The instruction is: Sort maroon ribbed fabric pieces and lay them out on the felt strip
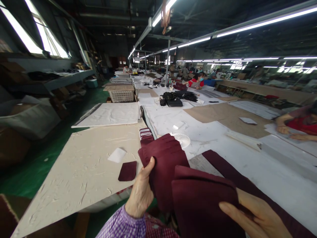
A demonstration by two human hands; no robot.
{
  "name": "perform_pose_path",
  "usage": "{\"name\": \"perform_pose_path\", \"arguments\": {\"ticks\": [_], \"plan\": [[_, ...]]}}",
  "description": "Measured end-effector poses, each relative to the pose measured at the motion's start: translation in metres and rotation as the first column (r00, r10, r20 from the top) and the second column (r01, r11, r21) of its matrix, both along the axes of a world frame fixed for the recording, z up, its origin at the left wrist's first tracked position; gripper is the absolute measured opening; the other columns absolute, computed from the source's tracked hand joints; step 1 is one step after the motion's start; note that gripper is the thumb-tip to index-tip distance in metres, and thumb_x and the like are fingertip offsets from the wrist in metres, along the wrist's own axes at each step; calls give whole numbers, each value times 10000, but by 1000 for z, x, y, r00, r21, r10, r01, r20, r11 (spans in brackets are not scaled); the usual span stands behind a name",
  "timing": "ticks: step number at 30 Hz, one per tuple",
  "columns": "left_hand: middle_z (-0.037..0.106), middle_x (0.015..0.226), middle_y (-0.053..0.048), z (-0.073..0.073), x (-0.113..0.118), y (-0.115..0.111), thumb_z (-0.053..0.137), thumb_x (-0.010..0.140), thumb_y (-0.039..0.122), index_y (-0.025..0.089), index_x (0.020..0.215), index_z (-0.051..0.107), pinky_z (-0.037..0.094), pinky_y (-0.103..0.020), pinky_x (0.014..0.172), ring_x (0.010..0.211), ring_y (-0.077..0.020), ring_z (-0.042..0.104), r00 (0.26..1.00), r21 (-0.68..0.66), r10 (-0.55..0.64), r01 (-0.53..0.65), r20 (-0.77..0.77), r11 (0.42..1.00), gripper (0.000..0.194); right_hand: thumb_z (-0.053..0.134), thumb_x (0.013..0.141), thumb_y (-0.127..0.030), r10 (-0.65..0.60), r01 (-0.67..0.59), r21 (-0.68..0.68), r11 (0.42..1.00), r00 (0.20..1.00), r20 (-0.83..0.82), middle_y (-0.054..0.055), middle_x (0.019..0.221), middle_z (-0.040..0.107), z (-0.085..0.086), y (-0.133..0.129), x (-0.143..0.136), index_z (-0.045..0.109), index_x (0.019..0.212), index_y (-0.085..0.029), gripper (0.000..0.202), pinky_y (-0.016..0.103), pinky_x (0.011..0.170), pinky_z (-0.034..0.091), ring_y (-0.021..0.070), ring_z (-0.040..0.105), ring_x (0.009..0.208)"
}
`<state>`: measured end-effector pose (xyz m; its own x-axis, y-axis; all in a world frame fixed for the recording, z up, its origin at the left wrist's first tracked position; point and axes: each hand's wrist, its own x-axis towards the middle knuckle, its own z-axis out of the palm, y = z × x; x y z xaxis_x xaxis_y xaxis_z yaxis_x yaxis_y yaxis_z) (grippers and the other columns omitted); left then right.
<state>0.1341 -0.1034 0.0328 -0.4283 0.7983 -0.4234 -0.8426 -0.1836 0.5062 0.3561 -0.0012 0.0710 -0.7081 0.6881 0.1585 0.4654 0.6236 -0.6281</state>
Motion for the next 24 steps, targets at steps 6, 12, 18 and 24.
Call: {"name": "perform_pose_path", "arguments": {"ticks": [6, 12, 18, 24], "plan": [[731, 981, -96, 7, 14, 2, 663, 766, 349, 153, 1179, 585, 519, -381, 918, 942, -253, 677, 993, 45, -106, 104, 48, 994, 464, 560, 830, -406, 212, -205, -97, 974, 975, 60, -1, 653, 671, 13, -13, -28, 658, 647, -254, 257, 224, 602, 549, 174, 648, 655], [715, 1059, -81, 10, 15, -1, 639, 793, 327, 155, 1196, 571, 496, -351, 960, 1001, -232, 656, 999, 49, -42, 42, 11, 998, 443, 529, 860, -413, 3, -4, -3, 1000, 997, -76, 67, 1040, 602, -7, -1, -44, 656, 680, -208, 301, 290, 803, 518, 202, 607, 922], [710, 1070, -95, 8, 14, -2, 617, 812, 335, 142, 1220, 557, 480, -371, 986, 1030, -240, 643, 995, 95, -80, 75, 53, 993, 455, 514, 875, -382, 13, -64, -280, 958, 983, -182, 40, 1027, 648, -12, -6, -51, 689, 839, -231, 233, 289, 859, 507, 204, 616, 963], [714, 1058, -97, 10, 14, -3, 629, 805, 316, 129, 1233, 546, 462, -385, 1008, 1052, -246, 634, 991, 77, -88, 80, 101, 994, 473, 534, 851, -404, -92, 13, -309, 951, 965, -244, 29, 791, 651, -22, -9, -53, 650, 762, -209, 244, 266, 757, 515, 201, 618, 802]]}}
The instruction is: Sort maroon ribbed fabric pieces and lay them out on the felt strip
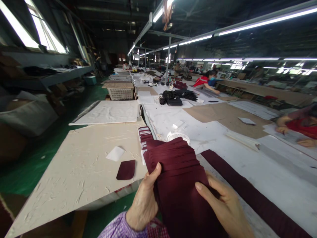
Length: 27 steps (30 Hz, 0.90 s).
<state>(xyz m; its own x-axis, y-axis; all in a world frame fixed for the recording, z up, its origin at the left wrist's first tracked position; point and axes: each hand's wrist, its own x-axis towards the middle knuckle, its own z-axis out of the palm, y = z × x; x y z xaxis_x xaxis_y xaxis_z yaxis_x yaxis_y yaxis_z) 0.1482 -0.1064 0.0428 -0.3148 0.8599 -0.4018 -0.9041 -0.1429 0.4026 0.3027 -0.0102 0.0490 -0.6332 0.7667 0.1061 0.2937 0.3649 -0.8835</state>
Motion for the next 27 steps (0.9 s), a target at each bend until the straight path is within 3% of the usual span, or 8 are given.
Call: {"name": "perform_pose_path", "arguments": {"ticks": [4, 7, 10, 13, 21, 27], "plan": [[702, 1092, -106, -1, 0, -1, 605, 812, 393, 132, 1224, 559, 463, -378, 1004, 1049, -246, 635, 999, 41, -48, 46, 25, 998, 490, 555, 839, -423, -37, 36, -47, 998, 999, -17, 32, 807, 659, -4, -1, 0, 670, 823, -204, 248, 258, 747, 513, 210, 617, 837], [681, 1146, -98, -10, -1, -4, 604, 770, 520, 162, 1198, 586, 480, -353, 982, 1066, -247, 626, 997, 136, -59, 51, 53, 989, 558, 557, 840, -436, -47, 44, -94, 995, 998, -31, 24, 826, 652, -5, -2, 1, 669, 897, -211, 257, 252, 741, 508, 192, 602, 802], [716, 1071, -47, -22, 0, -10, 774, 640, 383, 226, 1157, 614, 509, -319, 934, 1016, -229, 649, 998, 150, 37, -29, -51, 988, 564, 552, 840, -461, -55, 53, -112, 992, 998, -11, 10, 759, 618, -6, -4, 1, 650, 802, -210, 272, 243, 725, 501, 178, 581, 756], [749, 927, -32, -25, 2, -12, 847, 524, 195, 236, 1181, 593, 522, -339, 909, 935, -232, 678, 981, 115, 36, -14, -188, 993, 705, 553, 838, -473, -62, 61, -125, 990, 998, -4, 7, 766, 626, -7, -4, 0, 645, 796, -210, 281, 237, 730, 496, 185, 595, 789], [751, 866, -60, -16, 5, -8, 832, 536, 147, 192, 1199, 574, 543, -393, 843, 867, -266, 691, 958, 68, -27, 48, -284, 997, 713, 546, 837, -470, -37, 21, -274, 961, 998, -52, 57, 991, 700, -2, -6, -1, 673, 1027, -187, 364, 299, 771, 520, 227, 632, 869], [749, 866, -47, -18, 8, -8, 776, 621, 130, 198, 1144, 607, 555, -333, 794, 783, -203, 697, 957, 12, 0, 4, -290, 1000, 554, 533, 852, -424, 12, -14, -127, 992, 1000, -16, 41, 924, 686, -2, -6, -2, 684, 961, -200, 291, 299, 802, 516, 215, 625, 872]]}}
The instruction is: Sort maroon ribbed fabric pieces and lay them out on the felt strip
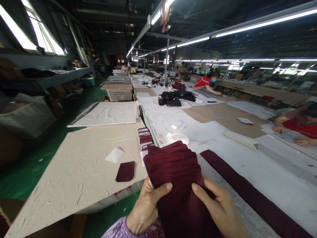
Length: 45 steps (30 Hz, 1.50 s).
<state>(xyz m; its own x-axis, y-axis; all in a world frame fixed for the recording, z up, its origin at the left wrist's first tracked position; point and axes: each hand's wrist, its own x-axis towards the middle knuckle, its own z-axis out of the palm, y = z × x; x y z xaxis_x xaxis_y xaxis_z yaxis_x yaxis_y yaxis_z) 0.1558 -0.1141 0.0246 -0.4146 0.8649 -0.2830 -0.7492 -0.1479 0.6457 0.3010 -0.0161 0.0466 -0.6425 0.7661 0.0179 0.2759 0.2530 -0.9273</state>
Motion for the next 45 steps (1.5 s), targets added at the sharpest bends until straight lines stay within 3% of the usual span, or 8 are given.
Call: {"name": "perform_pose_path", "arguments": {"ticks": [6, 12, 24, 31, 34, 38, 41, 45], "plan": [[749, 854, -51, -3, -6, -4, 755, 647, 108, 176, 911, 680, 558, -291, 736, 749, -179, 694, 999, 2, -34, 34, 15, 999, 283, 527, 862, -395, 13, -26, 200, 980, 998, 65, 52, 1000, 623, -4, 3, 5, 620, 808, -209, 215, 313, 785, 531, 212, 617, 921], [747, 877, -57, -6, -7, -6, 752, 654, 121, 185, 940, 682, 553, -279, 729, 778, -186, 693, 995, 1, -92, 92, -28, 996, 301, 636, 818, -303, -3, 39, 647, 761, 998, -56, 43, 1342, 387, 3, 7, 0, 570, 1009, -286, 203, 407, 985, 436, 233, 441, 1224], [750, 853, -54, 9, 0, -8, 740, 663, 154, 172, 897, 691, 546, -288, 696, 752, -203, 692, 992, -1, -102, 102, -78, 995, 240, 607, 838, -258, 39, -47, 652, 756, 999, 26, 58, 1131, 477, 12, 8, -9, 606, 783, -232, 61, 346, 825, 510, 215, 549, 1043], [745, 835, -49, 2, 0, -1, 713, 702, 163, 167, 912, 677, 532, -300, 742, 758, -190, 685, 994, -2, -71, 71, -84, 997, 213, 659, 739, -47, -49, 150, 925, 349, 989, -142, 62, 1203, 570, 7, -3, -11, 669, 860, -235, 224, 409, 940, 437, 260, 480, 1170], [740, 786, -42, 3, -1, 2, 724, 688, 165, 162, 854, 684, 526, -264, 696, 708, -168, 677, 995, -2, -51, 51, -88, 999, 171, 662, 749, -113, 66, 64, 843, 534, 991, -117, 24, 917, 702, 1, -1, -4, 638, 890, -236, 189, 305, 775, 528, 172, 644, 863], [741, 805, -46, 4, -1, 2, 746, 665, 170, 166, 865, 681, 536, -280, 700, 719, -177, 681, 999, -27, -21, 20, -49, 999, 210, 707, 685, -348, -161, 121, 383, 916, 984, 75, 57, 917, 733, -5, 5, 6, 605, 1061, -206, 415, 320, 692, 572, 222, 688, 812], [742, 812, -45, 6, 1, 3, 753, 656, 169, 166, 853, 683, 541, -283, 701, 712, -176, 682, 999, -34, 0, -1, -45, 999, 210, 663, 714, -411, -55, 27, 139, 990, 979, 198, 50, 896, 739, -3, 4, 9, 639, 1036, -198, 387, 320, 700, 568, 233, 688, 816], [744, 802, -43, 10, 4, 6, 770, 632, 169, 163, 843, 697, 544, -291, 717, 700, -176, 682, 999, -35, -11, 9, -47, 999, 224, 525, 833, -469, 70, -96, 132, 987, 979, 191, 31, 749, 720, 3, 0, 6, 686, 813, -204, 311, 302, 639, 553, 214, 676, 697]]}}
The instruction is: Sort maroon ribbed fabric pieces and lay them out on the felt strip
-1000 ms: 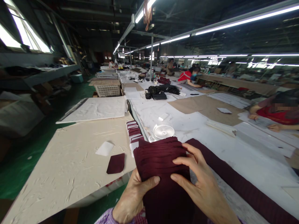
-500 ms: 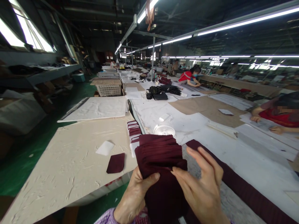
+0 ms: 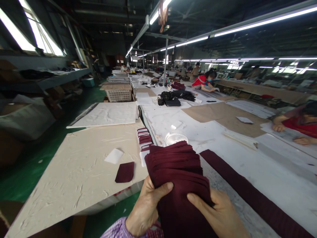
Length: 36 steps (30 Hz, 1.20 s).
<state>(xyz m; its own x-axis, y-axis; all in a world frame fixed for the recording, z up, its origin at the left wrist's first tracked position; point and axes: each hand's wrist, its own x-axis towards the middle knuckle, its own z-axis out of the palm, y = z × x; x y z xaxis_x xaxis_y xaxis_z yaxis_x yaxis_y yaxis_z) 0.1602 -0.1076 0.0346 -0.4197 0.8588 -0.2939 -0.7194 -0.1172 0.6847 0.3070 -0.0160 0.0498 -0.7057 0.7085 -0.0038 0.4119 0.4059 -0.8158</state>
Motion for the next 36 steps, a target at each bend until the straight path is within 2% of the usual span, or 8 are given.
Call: {"name": "perform_pose_path", "arguments": {"ticks": [4, 7, 12, 19, 25, 27, 30, 36], "plan": [[746, 828, -38, -1, 1, 1, 788, 618, 195, 180, 921, 697, 543, -314, 775, 749, -188, 687, 1000, 17, 23, -23, -5, 1000, 316, 493, 869, -431, 40, -37, 187, 982, 999, -12, 49, 819, 707, 2, 0, -1, 670, 856, -206, 286, 308, 713, 549, 210, 674, 755], [746, 844, -38, -4, 1, 1, 815, 592, 255, 200, 993, 680, 529, -343, 847, 848, -218, 686, 998, 39, 47, -49, 44, 998, 427, 455, 892, -426, 71, -75, 255, 964, 997, 22, 48, 770, 690, 1, 3, 0, 651, 794, -212, 307, 315, 721, 552, 199, 664, 703], [733, 963, -12, -2, -1, 3, 714, 713, 388, 254, 1056, 651, 513, -296, 895, 946, -183, 665, 968, -77, 153, -140, 201, 987, 373, 436, 896, -452, 99, -127, 262, 957, 988, 116, 48, 737, 674, 1, 8, 1, 629, 763, -215, 333, 366, 771, 551, 213, 659, 695], [681, 1121, -137, 7, -4, 5, 578, 814, 415, 129, 1275, 509, 484, -414, 964, 1054, -276, 629, 930, -4, 13, -13, 366, 1000, 547, 444, 899, -444, 151, -179, 207, 962, 978, 143, 68, 909, 693, 6, 12, 3, 656, 1005, -219, 327, 348, 836, 535, 226, 663, 898], [665, 1163, -123, 4, -4, 3, 602, 800, 418, 168, 1321, 456, 484, -412, 969, 1062, -269, 627, 947, -30, 36, -28, 318, 999, 596, 505, 875, -388, 78, -85, 346, 934, 996, 35, 82, 993, 608, 2, 12, 0, 687, 809, -213, 260, 318, 787, 542, 218, 608, 929], [665, 1166, -114, 3, -5, 3, 614, 793, 420, 187, 1319, 456, 486, -406, 966, 1064, -260, 626, 959, -51, 44, -31, 282, 998, 596, 522, 868, -377, 72, -74, 361, 930, 997, 18, 92, 1119, 563, 0, 12, -1, 699, 877, -215, 240, 315, 826, 536, 220, 589, 994], [667, 1166, -97, 2, -6, 3, 638, 780, 404, 212, 1287, 484, 490, -390, 962, 1065, -243, 626, 974, -90, 78, -60, 213, 994, 563, 516, 879, -364, 117, -121, 308, 944, 993, 30, 85, 1218, 520, 2, 13, 0, 680, 1034, -230, 263, 310, 885, 518, 214, 578, 1048], [676, 1149, -77, 9, -7, 2, 662, 749, 444, 219, 1177, 557, 505, -353, 937, 1050, -227, 633, 982, -200, 136, -108, 131, 974, 495, 485, 896, -413, 172, -180, 162, 970, 983, 61, 73, 1198, 556, 11, 16, 1, 652, 1094, -242, 310, 329, 900, 502, 228, 565, 1081]]}}
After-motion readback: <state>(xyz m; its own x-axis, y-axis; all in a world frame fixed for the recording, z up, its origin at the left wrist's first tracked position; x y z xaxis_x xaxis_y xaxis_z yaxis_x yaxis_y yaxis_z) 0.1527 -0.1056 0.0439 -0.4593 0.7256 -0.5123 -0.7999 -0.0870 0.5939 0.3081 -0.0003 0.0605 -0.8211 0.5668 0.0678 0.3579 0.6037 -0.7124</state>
